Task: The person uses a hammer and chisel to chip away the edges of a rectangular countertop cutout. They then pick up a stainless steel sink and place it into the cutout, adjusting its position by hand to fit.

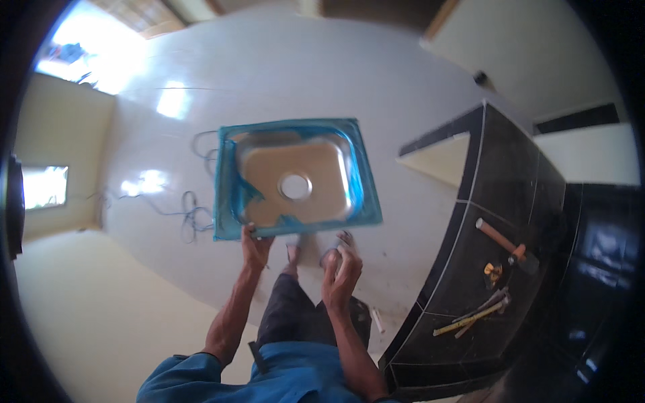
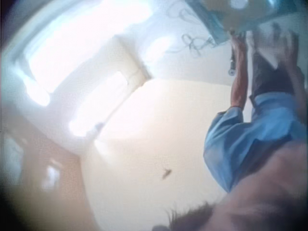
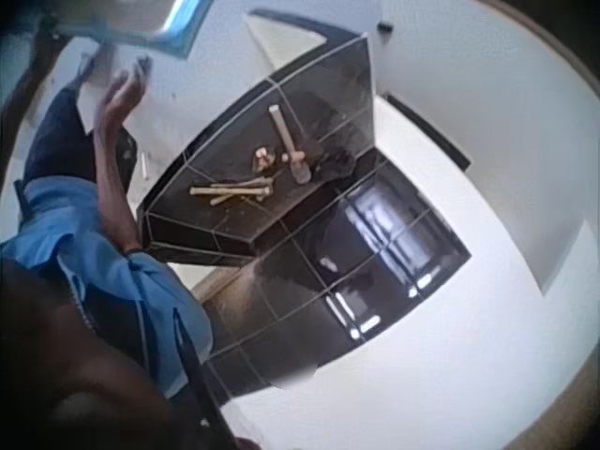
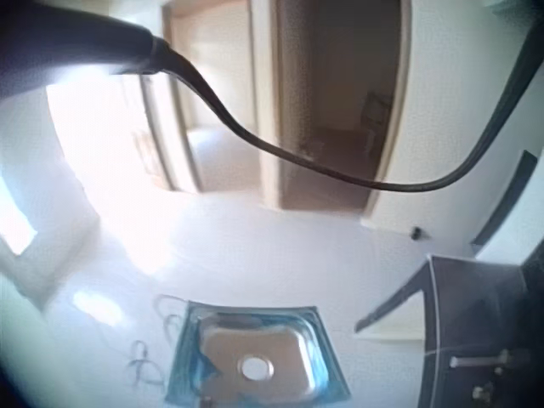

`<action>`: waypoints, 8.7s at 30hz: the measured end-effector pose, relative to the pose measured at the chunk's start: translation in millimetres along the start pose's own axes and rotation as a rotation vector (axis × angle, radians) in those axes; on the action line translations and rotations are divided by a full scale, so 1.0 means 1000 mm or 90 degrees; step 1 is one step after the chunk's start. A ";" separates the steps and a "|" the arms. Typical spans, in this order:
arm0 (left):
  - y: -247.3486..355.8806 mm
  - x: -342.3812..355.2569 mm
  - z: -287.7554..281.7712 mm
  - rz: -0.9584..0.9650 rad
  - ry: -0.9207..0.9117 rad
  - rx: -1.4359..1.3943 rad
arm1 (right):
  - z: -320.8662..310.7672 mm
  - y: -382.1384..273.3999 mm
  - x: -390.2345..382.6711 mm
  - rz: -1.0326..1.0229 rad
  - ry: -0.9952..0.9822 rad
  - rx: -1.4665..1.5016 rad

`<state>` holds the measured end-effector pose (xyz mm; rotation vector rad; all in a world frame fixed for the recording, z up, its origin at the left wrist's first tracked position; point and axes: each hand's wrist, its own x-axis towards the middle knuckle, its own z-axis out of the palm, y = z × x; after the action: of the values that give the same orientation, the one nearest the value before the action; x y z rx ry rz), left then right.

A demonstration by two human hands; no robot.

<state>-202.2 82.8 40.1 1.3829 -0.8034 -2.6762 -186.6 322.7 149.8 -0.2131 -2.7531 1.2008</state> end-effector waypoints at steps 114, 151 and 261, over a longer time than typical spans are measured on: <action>-0.466 -0.813 -0.131 -1.054 -1.577 1.013 | -0.302 -0.190 -0.620 0.723 1.618 0.098; -0.382 -0.792 -0.160 -1.191 -1.820 0.710 | -0.428 -0.128 -0.659 0.917 1.431 0.131; -0.478 -0.770 -0.217 -1.424 -1.525 0.760 | -0.396 -0.190 -0.600 1.141 1.247 -0.049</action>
<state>530.7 594.7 302.1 1.0260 -0.0563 0.1522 456.5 369.8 519.0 -2.2731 -0.3474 0.1573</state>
